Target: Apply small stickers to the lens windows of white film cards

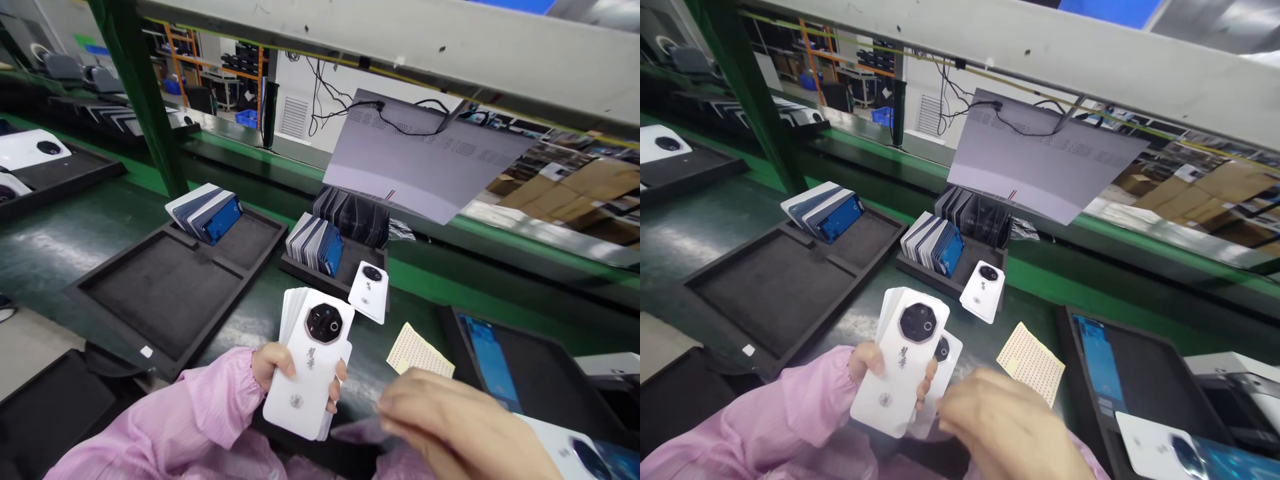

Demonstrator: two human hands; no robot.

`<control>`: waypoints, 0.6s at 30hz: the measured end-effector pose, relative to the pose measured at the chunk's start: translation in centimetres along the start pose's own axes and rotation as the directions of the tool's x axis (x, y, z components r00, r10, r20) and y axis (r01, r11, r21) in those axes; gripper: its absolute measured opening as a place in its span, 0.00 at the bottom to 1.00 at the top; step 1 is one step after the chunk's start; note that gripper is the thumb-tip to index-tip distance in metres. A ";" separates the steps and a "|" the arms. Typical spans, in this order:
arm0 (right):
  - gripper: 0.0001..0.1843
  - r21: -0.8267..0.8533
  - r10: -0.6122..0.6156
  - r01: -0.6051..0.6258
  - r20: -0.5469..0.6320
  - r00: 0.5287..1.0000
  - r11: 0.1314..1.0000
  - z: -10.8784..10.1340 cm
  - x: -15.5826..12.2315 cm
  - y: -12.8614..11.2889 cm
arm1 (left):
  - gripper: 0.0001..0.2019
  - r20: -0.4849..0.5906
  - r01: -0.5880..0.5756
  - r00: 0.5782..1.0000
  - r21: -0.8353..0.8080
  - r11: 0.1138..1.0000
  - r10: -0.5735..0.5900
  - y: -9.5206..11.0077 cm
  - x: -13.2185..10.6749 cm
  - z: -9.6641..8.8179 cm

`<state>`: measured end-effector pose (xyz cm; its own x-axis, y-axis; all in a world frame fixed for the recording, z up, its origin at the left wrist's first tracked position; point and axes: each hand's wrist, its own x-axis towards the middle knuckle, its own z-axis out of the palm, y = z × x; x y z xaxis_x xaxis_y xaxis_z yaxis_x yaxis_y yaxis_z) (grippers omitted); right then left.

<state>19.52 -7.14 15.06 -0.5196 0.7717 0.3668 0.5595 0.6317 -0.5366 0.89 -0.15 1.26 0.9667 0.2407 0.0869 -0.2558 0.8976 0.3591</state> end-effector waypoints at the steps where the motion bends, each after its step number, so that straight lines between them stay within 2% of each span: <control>1: 0.04 -0.038 0.037 -0.039 -0.046 0.998 0.999 0.0 0.1 0.3 | 0.31 0.001 -0.004 1.000 0.001 1.000 0.004 0.0 0.0 0.0; 4: 0.04 -0.130 0.117 -0.147 -0.215 0.970 0.981 0.4 0.5 1.2 | 0.31 -0.002 -0.015 1.000 0.004 1.000 0.015 0.0 0.0 0.0; 9: 0.05 -0.105 0.218 -0.272 -0.361 0.907 0.957 0.9 0.6 2.5 | 0.33 -0.024 0.007 1.000 0.007 1.000 -0.007 0.0 -0.1 -0.1; 13: 0.04 -0.081 0.241 -0.293 -0.388 0.890 0.953 1.0 0.9 3.0 | 0.32 -0.037 0.079 0.996 -0.009 0.997 -0.080 0.1 -0.2 -0.1; 18: 0.03 -0.071 0.258 -0.305 -0.376 0.890 0.950 1.3 1.7 3.3 | 0.32 -0.019 0.076 0.997 -0.007 0.997 -0.077 0.0 -0.2 -0.3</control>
<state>19.67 -3.83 12.91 -0.0752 0.8773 0.4740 0.7358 0.3696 -0.5674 0.72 -0.08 0.93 0.9831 0.1784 0.0411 -0.1812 0.9158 0.3583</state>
